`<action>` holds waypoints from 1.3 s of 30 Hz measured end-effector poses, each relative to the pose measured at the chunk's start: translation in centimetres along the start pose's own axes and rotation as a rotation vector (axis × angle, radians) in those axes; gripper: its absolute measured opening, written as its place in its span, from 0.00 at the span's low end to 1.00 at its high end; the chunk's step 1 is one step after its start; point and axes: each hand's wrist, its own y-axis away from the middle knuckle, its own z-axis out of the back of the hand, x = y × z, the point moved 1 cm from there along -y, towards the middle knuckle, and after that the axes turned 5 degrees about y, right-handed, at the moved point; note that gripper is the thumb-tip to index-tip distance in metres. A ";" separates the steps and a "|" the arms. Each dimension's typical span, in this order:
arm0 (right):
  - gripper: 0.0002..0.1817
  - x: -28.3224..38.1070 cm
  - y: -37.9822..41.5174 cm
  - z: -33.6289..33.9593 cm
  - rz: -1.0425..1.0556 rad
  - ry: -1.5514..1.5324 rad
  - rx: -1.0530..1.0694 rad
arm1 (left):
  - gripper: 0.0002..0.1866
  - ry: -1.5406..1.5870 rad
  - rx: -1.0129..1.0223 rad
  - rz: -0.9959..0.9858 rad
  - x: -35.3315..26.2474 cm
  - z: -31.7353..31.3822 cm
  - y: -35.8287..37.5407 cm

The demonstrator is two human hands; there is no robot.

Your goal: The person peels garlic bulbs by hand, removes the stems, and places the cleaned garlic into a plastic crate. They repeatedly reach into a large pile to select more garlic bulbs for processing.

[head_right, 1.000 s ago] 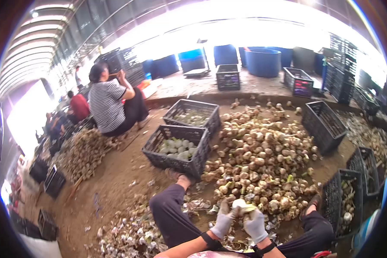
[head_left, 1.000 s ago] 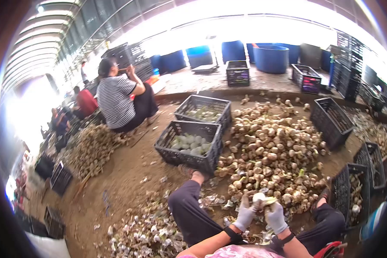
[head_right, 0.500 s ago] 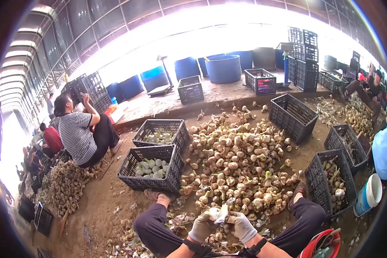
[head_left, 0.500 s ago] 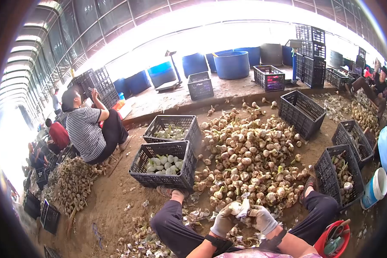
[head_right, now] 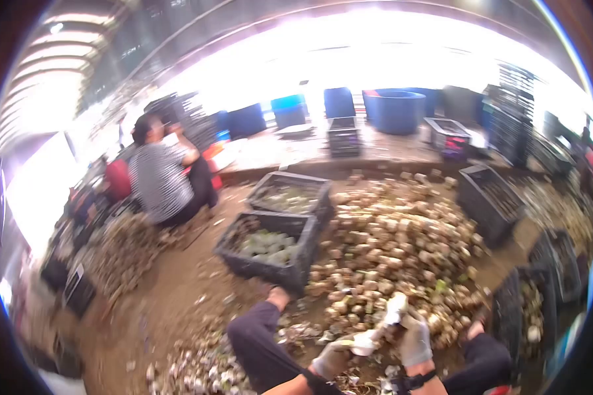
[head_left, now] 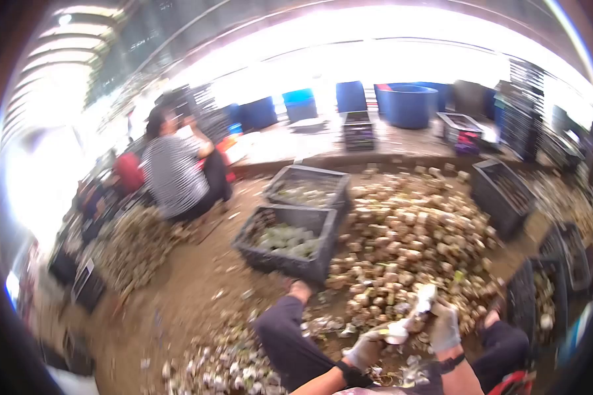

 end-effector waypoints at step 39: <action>0.42 -5.7 -1.7 1.2 0.034 0.854 0.451 | 0.18 -0.546 -0.392 -0.483 1.1 2.4 -1.6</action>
